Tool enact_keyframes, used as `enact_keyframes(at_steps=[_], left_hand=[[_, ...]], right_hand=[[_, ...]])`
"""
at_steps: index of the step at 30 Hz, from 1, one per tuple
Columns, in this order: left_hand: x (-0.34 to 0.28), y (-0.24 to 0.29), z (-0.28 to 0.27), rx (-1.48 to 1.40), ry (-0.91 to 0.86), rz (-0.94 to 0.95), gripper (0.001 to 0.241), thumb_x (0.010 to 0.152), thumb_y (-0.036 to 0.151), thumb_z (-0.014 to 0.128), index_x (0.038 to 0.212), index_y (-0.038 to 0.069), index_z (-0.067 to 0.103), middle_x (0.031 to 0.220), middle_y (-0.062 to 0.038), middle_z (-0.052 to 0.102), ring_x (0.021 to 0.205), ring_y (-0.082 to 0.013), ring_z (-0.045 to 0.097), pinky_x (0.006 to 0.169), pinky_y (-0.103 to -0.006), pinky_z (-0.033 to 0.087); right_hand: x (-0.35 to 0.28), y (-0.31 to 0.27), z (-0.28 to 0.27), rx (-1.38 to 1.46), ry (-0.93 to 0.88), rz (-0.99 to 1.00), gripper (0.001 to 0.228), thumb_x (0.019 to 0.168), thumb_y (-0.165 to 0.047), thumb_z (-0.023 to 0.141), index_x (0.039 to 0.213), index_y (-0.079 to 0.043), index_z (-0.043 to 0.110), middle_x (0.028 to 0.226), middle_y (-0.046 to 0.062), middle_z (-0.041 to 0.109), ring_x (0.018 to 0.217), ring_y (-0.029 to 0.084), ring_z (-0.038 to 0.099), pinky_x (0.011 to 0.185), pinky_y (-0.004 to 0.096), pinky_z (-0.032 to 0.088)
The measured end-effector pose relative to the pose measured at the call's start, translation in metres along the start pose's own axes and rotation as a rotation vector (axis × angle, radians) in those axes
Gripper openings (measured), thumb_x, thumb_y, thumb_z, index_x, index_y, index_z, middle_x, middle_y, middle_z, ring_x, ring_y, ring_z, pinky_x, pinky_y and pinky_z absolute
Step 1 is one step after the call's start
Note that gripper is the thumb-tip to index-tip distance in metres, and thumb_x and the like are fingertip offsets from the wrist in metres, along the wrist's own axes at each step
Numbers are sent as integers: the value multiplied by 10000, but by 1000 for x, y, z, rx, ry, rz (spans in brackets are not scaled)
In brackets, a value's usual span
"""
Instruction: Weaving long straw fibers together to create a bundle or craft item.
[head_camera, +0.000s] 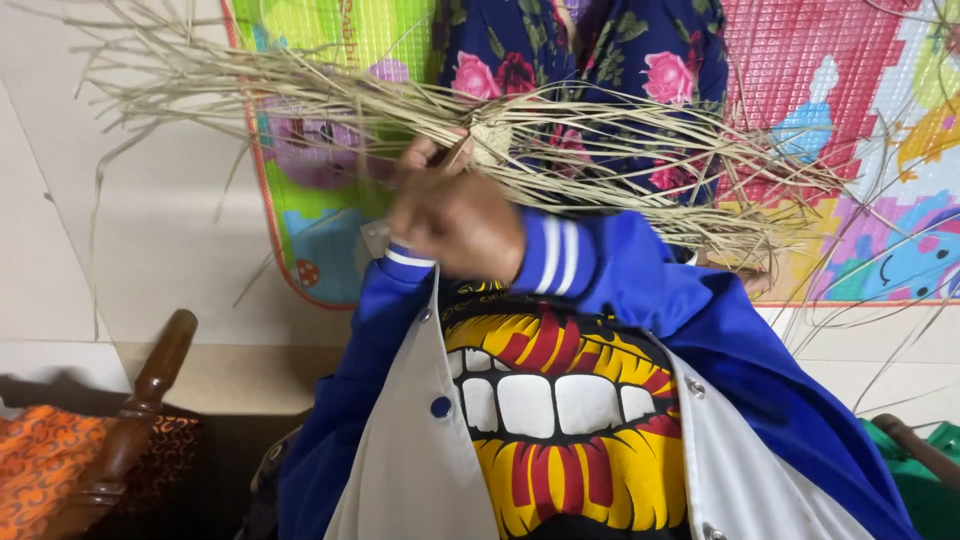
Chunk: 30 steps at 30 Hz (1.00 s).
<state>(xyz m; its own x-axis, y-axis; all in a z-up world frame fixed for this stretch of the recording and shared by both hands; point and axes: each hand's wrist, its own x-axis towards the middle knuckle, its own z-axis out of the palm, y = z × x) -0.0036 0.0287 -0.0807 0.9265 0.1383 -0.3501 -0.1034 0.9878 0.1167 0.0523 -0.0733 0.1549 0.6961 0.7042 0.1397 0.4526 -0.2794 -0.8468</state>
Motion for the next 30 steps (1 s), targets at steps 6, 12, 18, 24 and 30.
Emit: enact_keyframes(at_steps=[6,12,18,24,30], left_hand=[[-12,8,80,1122,181,181,349,882,247,836,1131,27,729,1012,-95,698,985,-163,658,957,-369,551],[-10,14,18,2399,56,247,130,936,35,646,996,-38,735,826,-182,675,852,-360,732,805,-496,608],[-59,17,112,1449,215,240,366,928,292,818,1220,98,712,1009,-67,733,952,-143,678,852,-353,580],[-78,40,185,1744,109,695,78,905,106,839,927,79,769,680,-54,668,610,-203,641,611,-290,523],[-53,45,129,2281,25,812,242,1003,368,739,1009,127,725,947,-28,646,949,-288,642,851,-457,468]], right_hand=[[7,-81,-13,341,-338,-552,77,1017,-124,596,1070,-80,561,990,107,519,774,309,561,733,405,484],[7,80,15,-369,236,-325,140,947,-264,693,1019,-145,705,848,92,577,744,376,610,635,492,494],[-18,118,-10,-596,231,-144,173,1016,-416,637,1132,-302,698,940,-35,597,784,205,687,690,344,521],[-23,114,-12,-521,181,-140,191,1049,-255,562,1195,-293,680,938,-1,614,811,246,706,721,360,540],[-28,109,-13,-427,106,-105,255,1038,-206,561,1269,-247,661,948,49,602,803,316,690,696,424,539]])
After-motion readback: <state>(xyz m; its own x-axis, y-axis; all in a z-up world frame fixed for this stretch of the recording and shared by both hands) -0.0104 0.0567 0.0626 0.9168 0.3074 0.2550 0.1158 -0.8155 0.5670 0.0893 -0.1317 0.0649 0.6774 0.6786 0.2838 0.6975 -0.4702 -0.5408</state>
